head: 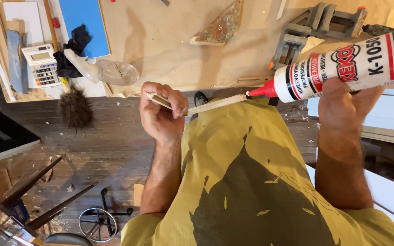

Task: Assembling a small wooden frame by applying glue to the joints and securing them in a corner clamp.

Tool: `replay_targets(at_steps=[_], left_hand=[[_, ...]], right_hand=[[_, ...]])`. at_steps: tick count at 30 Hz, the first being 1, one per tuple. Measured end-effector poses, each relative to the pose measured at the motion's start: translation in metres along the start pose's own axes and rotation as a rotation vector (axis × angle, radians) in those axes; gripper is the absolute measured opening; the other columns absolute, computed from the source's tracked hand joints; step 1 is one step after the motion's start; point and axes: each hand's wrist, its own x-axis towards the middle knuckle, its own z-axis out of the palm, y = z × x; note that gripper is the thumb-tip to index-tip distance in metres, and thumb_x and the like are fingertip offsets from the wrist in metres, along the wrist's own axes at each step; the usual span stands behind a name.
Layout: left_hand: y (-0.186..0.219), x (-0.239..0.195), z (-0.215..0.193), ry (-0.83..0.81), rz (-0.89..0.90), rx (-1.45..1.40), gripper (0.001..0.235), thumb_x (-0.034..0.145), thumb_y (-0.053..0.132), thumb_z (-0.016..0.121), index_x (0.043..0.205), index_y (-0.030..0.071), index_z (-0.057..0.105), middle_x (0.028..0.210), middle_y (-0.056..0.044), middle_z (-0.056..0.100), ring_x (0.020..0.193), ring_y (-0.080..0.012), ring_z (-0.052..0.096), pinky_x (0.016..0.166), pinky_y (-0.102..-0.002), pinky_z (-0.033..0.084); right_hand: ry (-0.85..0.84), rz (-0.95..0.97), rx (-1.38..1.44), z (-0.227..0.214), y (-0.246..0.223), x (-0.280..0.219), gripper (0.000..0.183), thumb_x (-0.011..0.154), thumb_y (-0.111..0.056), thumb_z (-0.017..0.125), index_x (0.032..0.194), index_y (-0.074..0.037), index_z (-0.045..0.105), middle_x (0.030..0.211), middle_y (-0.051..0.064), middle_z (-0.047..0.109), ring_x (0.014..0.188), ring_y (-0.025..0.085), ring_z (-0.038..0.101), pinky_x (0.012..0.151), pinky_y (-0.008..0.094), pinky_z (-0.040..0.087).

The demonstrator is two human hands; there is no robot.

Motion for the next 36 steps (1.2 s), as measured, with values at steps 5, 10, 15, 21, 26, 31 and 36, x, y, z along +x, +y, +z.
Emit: replay_targets(at_steps=[5, 10, 15, 21, 26, 31, 36], left_hand=[[0.0, -0.001, -0.001, -0.01, 0.001, 0.017, 0.015, 0.091, 0.009, 0.036, 0.096, 0.009, 0.05, 0.059, -0.009, 0.045, 0.046, -0.0156, 0.026, 0.044, -0.032, 0.027], [0.0, 0.0, 0.0, -0.03, 0.017, 0.022, 0.016, 0.09, 0.008, 0.036, 0.097, 0.009, 0.05, 0.059, -0.009, 0.045, 0.046, -0.0145, 0.025, 0.044, -0.031, 0.026], [-0.001, 0.001, 0.0, -0.04, 0.011, 0.021, 0.015, 0.091, 0.01, 0.036, 0.096, 0.008, 0.05, 0.059, -0.008, 0.045, 0.046, -0.0146, 0.026, 0.045, -0.032, 0.026], [-0.001, 0.002, 0.002, -0.042, 0.003, 0.03, 0.014, 0.089, 0.009, 0.037, 0.095, 0.008, 0.05, 0.058, -0.008, 0.044, 0.046, -0.0143, 0.025, 0.046, -0.032, 0.026], [-0.001, 0.003, 0.0, -0.045, 0.009, 0.03, 0.017, 0.086, 0.008, 0.035, 0.095, 0.008, 0.05, 0.058, -0.009, 0.044, 0.046, -0.0144, 0.024, 0.046, -0.032, 0.025], [-0.001, 0.004, 0.0, -0.055, 0.02, 0.036, 0.016, 0.089, 0.009, 0.035, 0.094, 0.008, 0.05, 0.058, -0.008, 0.044, 0.046, -0.0141, 0.025, 0.045, -0.031, 0.025], [-0.001, 0.004, 0.001, -0.048, 0.011, 0.03, 0.015, 0.088, 0.008, 0.036, 0.094, 0.008, 0.05, 0.058, -0.008, 0.044, 0.046, -0.0141, 0.025, 0.046, -0.032, 0.025]], right_hand=[[-0.175, -0.1, -0.03, 0.003, -0.002, 0.006, 0.083, 0.104, -0.006, 0.074, 0.17, -0.023, 0.027, 0.139, 0.01, 0.05, 0.128, 0.026, 0.053, 0.115, 0.053, 0.06], [-0.16, -0.099, -0.036, 0.008, -0.003, 0.007, 0.086, 0.104, -0.002, 0.077, 0.17, -0.021, 0.026, 0.119, 0.007, 0.048, 0.107, 0.021, 0.049, 0.097, 0.045, 0.059], [-0.094, -0.065, -0.016, 0.003, 0.003, 0.005, 0.097, 0.1, -0.004, 0.083, 0.172, -0.023, 0.021, 0.128, 0.008, 0.053, 0.115, 0.023, 0.054, 0.105, 0.05, 0.064], [-0.076, -0.083, 0.001, -0.006, 0.016, 0.005, 0.103, 0.098, -0.003, 0.084, 0.174, -0.027, 0.018, 0.143, 0.013, 0.056, 0.124, 0.029, 0.058, 0.114, 0.06, 0.069], [-0.097, -0.073, -0.023, 0.012, -0.006, 0.002, 0.097, 0.099, -0.007, 0.083, 0.172, -0.024, 0.021, 0.135, 0.011, 0.053, 0.12, 0.027, 0.055, 0.111, 0.056, 0.065], [0.039, 0.061, -0.011, 0.008, -0.005, -0.002, 0.11, 0.093, -0.01, 0.09, 0.172, -0.019, 0.014, 0.136, 0.012, 0.062, 0.124, 0.024, 0.067, 0.123, 0.057, 0.074], [-0.166, -0.073, -0.041, 0.009, -0.004, 0.007, 0.086, 0.1, -0.005, 0.079, 0.169, -0.02, 0.03, 0.118, 0.006, 0.05, 0.108, 0.021, 0.051, 0.1, 0.045, 0.057]])
